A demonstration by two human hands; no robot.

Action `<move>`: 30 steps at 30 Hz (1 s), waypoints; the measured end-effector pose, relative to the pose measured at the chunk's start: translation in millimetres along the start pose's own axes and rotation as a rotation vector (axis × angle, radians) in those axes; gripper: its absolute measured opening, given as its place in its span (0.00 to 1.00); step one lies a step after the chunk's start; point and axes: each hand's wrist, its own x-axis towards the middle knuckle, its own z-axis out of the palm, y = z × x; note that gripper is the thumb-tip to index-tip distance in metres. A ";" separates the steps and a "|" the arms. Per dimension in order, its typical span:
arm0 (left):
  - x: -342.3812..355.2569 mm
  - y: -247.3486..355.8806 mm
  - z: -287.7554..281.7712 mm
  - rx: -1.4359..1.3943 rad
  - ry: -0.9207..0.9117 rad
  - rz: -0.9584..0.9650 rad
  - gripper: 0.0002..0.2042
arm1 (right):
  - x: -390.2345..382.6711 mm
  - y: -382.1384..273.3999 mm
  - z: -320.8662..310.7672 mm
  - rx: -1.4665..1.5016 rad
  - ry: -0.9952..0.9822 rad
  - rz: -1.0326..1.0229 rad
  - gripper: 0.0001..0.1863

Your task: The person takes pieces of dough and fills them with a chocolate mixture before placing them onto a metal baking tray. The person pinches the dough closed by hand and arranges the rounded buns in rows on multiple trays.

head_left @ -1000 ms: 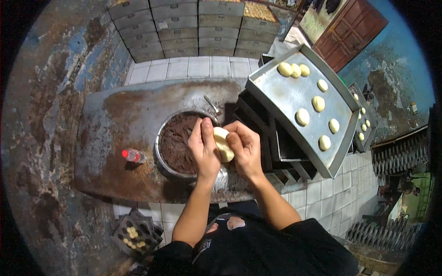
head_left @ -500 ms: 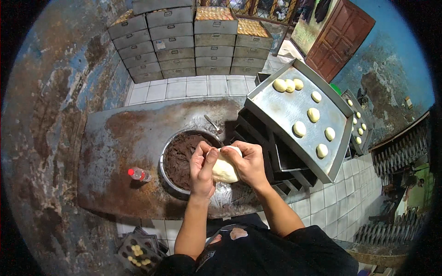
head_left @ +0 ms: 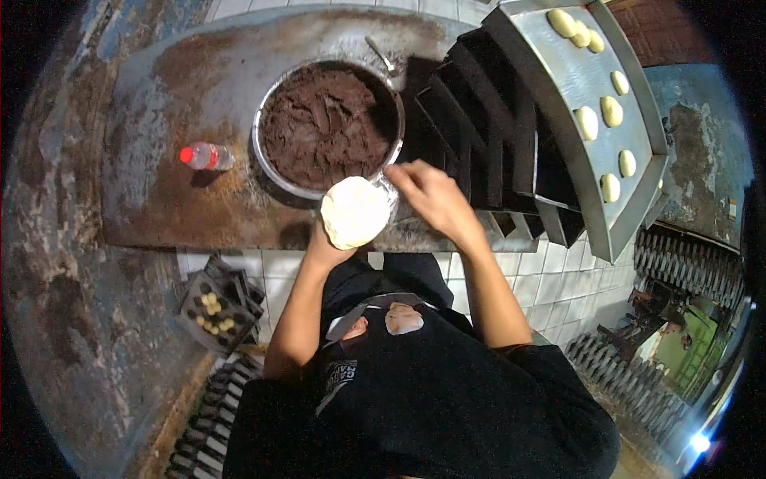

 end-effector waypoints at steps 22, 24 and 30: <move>-55.7 -20.0 -96.6 0.919 0.355 -0.204 0.16 | 83.9 60.9 108.5 -0.467 0.033 -0.462 0.24; -56.8 -15.7 -94.4 0.857 0.391 -0.163 0.15 | 89.3 64.3 117.0 -0.529 0.066 -0.547 0.23; -67.7 -17.3 -96.9 0.569 0.429 -0.249 0.13 | 95.3 64.5 138.1 -0.637 -0.063 -0.544 0.17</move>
